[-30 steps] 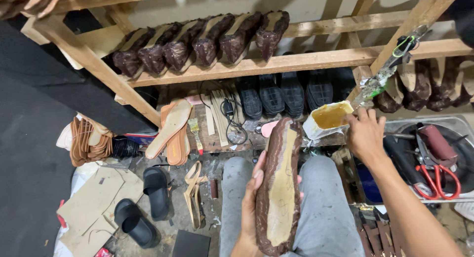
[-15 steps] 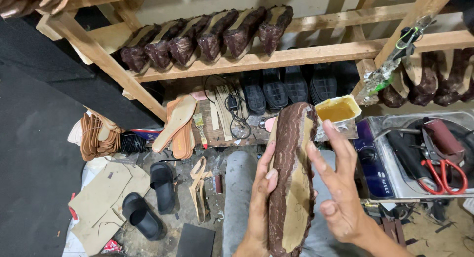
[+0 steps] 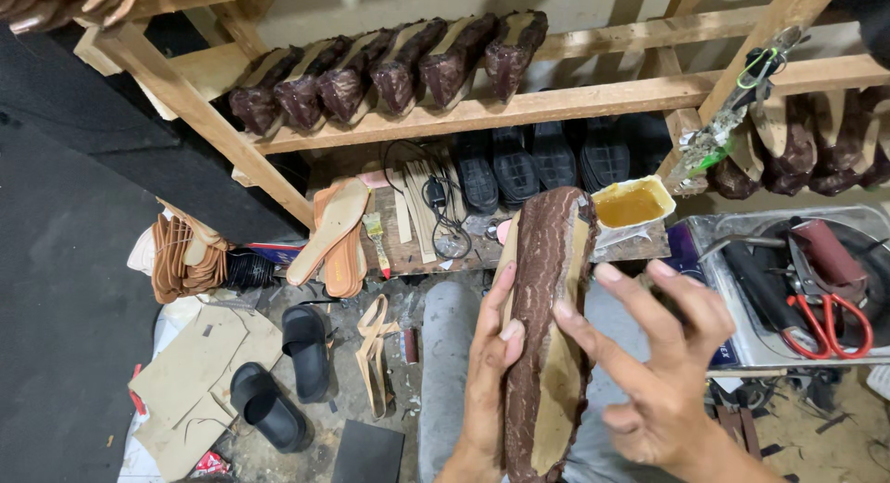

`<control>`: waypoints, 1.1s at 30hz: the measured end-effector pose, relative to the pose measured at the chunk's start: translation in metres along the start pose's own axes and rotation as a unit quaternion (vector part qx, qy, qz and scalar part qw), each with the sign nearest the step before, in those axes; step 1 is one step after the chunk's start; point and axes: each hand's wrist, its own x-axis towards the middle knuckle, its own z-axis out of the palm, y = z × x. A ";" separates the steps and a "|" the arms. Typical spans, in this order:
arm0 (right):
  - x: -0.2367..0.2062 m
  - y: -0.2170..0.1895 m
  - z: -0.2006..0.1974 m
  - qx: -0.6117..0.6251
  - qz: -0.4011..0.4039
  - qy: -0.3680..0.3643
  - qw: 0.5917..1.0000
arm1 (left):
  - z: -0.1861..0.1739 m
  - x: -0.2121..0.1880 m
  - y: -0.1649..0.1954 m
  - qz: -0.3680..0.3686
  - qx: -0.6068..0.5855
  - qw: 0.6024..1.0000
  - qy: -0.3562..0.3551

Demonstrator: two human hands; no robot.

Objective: The person takes a shoe sole with a wedge heel from a storage rack and sits on the floor. They repeatedly dip a finger into a container of yellow adhesive and spread the glue by hand along the edge of the sole, rotating the sole to coat different sections.

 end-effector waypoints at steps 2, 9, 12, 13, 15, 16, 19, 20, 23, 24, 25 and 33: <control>0.001 0.003 -0.002 -0.005 0.001 0.007 1.000 | -0.001 -0.002 0.000 0.005 -0.005 1.000 -0.019; -0.004 0.013 -0.003 -0.034 -0.047 0.024 0.998 | -0.004 -0.004 -0.003 -0.027 -0.041 0.999 -0.018; -0.005 0.014 -0.005 -0.037 -0.045 0.012 0.998 | -0.004 -0.005 -0.004 -0.034 -0.036 0.998 -0.029; -0.006 0.014 -0.005 -0.035 -0.047 0.005 0.998 | -0.003 -0.005 -0.004 -0.029 -0.021 0.999 -0.021; -0.007 0.013 -0.007 -0.032 -0.081 0.019 0.996 | -0.002 -0.004 -0.004 -0.022 -0.004 1.000 -0.013; -0.008 0.013 -0.007 -0.030 -0.098 0.025 0.994 | -0.002 -0.004 -0.003 -0.022 -0.003 1.000 -0.013; -0.010 0.012 -0.007 -0.032 -0.074 0.032 0.996 | 0.000 -0.006 -0.001 -0.030 -0.012 0.999 -0.020; -0.011 0.012 -0.007 -0.033 -0.068 0.025 0.997 | 0.001 -0.006 -0.001 -0.033 -0.017 0.999 -0.024; -0.013 0.012 -0.008 -0.031 -0.077 0.014 0.996 | 0.002 -0.006 -0.001 -0.015 0.002 0.999 -0.029; -0.014 0.011 -0.009 -0.029 -0.096 0.013 0.995 | 0.002 -0.006 -0.001 -0.012 -0.008 0.999 -0.034; -0.014 0.011 -0.009 -0.027 -0.114 0.012 0.993 | 0.002 -0.006 -0.001 -0.010 -0.017 0.999 -0.039; -0.013 0.003 -0.010 -0.020 -0.095 0.007 0.995 | -0.001 -0.005 -0.005 0.004 -0.008 0.999 -0.047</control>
